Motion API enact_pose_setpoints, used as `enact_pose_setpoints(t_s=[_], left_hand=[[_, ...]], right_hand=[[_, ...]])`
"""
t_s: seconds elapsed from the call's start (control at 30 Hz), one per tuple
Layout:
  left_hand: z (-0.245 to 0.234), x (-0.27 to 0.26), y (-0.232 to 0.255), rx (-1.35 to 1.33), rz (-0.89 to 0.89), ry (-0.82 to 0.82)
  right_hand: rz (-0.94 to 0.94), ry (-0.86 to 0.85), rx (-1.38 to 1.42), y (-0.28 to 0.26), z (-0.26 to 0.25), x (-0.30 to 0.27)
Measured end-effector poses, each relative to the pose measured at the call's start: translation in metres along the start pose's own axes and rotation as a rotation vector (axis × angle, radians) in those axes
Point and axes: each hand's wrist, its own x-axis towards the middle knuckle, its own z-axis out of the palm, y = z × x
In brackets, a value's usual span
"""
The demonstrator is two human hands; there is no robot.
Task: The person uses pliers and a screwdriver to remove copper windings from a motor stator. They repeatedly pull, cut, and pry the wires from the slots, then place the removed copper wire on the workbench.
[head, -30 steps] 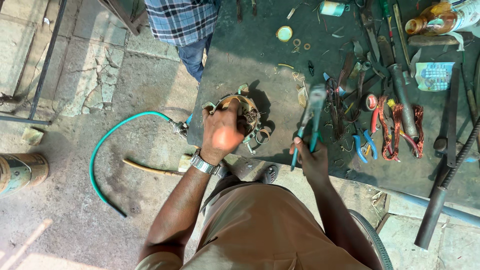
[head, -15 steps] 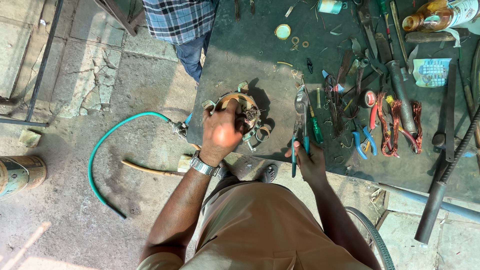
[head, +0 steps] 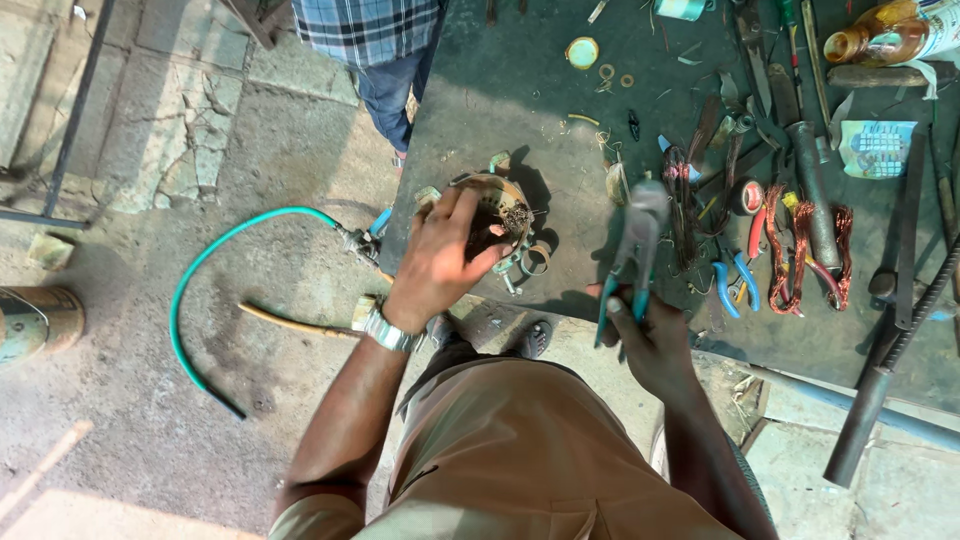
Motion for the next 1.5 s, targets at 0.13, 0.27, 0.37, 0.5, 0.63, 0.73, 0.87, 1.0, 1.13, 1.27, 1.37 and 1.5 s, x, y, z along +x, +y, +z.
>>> enact_pose_setpoints(t_s=[0.13, 0.27, 0.37, 0.5, 0.63, 0.73, 0.87, 1.0, 1.13, 1.27, 1.37, 1.5], left_hand=[[-0.005, -0.031, 0.042, 0.022, 0.200, 0.146], [0.031, -0.038, 0.067, -0.689, -0.109, -0.410], [0.052, -0.043, 0.059, -0.848, -0.159, -0.390], [0.087, -0.069, 0.039, -0.997, -0.254, -0.485], [0.145, -0.101, 0.034, -1.060, -0.199, -0.212], [0.167, -0.113, 0.017, -1.030, -0.330, -0.217], [0.152, -0.122, -0.009, -0.781, -0.273, -0.393], [0.138, -0.115, 0.005, -1.041, -0.228, -0.358], [0.133, -0.098, 0.002, -1.315, -0.242, -0.437], [0.140, -0.086, -0.002, -1.544, -0.348, -0.632], [0.132, -0.083, -0.004, -1.767, -0.435, -0.776], [0.118, -0.073, 0.001, -1.809, -0.472, -0.873]], right_hand=[[-0.124, -0.044, 0.086, -0.015, -0.003, -0.003], [-0.356, -0.101, -0.026, -0.016, 0.009, -0.002], [-0.351, -0.142, 0.067, -0.016, 0.020, -0.001], [-0.155, -0.172, 0.091, -0.016, 0.029, -0.008], [-0.028, -0.144, -0.125, -0.018, 0.028, -0.013], [-0.020, -0.091, -0.436, -0.024, 0.012, -0.013], [-0.238, -0.042, -0.557, -0.046, -0.018, -0.016], [-0.344, -0.048, -0.519, -0.098, -0.037, -0.009], [-0.398, -0.136, -0.755, -0.159, -0.026, 0.004], [-0.466, -0.296, -1.131, -0.201, -0.001, 0.038], [-0.394, -0.433, -1.305, -0.222, 0.020, 0.064], [-0.281, -0.577, -1.500, -0.239, 0.037, 0.095]])
